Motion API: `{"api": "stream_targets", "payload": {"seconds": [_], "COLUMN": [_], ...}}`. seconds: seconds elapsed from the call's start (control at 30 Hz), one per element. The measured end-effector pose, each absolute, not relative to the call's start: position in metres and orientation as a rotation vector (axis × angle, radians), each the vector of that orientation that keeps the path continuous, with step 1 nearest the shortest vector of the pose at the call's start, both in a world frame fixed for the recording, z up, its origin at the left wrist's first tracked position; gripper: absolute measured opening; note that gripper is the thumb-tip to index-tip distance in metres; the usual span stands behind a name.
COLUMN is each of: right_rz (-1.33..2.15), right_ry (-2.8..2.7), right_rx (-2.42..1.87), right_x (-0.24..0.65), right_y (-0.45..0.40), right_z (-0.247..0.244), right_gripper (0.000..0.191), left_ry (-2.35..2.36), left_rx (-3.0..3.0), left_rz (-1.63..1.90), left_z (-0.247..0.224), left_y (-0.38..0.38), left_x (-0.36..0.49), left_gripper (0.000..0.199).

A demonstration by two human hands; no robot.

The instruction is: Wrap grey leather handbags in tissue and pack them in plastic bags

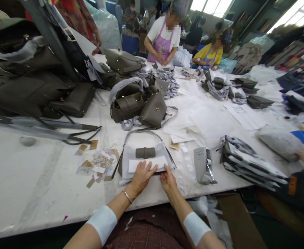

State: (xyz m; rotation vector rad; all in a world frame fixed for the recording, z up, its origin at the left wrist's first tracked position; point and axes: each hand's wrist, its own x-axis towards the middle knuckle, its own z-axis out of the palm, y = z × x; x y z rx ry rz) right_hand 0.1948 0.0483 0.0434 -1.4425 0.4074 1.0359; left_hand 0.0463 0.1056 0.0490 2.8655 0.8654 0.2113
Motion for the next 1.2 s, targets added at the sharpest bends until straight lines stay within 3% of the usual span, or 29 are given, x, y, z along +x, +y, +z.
{"api": "stream_targets", "payload": {"seconds": [0.23, 0.6, 0.73, 0.9, 1.0, 1.1, 1.2], "right_rz": [1.066, 1.189, 1.272, 1.713, 1.369, 1.050, 1.025], "right_ry": [0.481, 0.568, 0.498, -0.179, -0.553, -1.016, -1.375], "right_rx": [-1.398, -1.364, -1.418, -1.899, -2.271, -2.488, -2.709], "right_x": [0.180, 0.166, 0.174, 0.247, 0.306, 0.342, 0.351], "right_y": [0.059, 0.059, 0.050, 0.024, 0.035, 0.074, 0.113], "right_z": [0.057, 0.061, 0.059, 0.072, 0.086, 0.095, 0.090], "right_gripper": [0.028, 0.014, 0.019, 0.040, 0.035, 0.046, 0.057], "left_ry": [0.890, 0.929, 0.928, 0.928, 0.919, 0.929, 0.929], "left_rx": [3.075, 3.094, 3.080, 3.068, 3.075, 3.071, 3.066], "left_rz": [0.429, 0.608, 0.606, 0.606, 0.619, 0.635, 0.658], "left_z": [0.042, 0.020, 0.012, 0.007, 0.007, 0.008, 0.009], "left_y": [0.096, 0.102, 0.099, 0.097, 0.097, 0.097, 0.097], "left_x": [0.055, 0.042, 0.045, 0.046, 0.046, 0.046, 0.047], "left_gripper": [0.034, 0.036, 0.035, 0.033, 0.031, 0.031, 0.031]}}
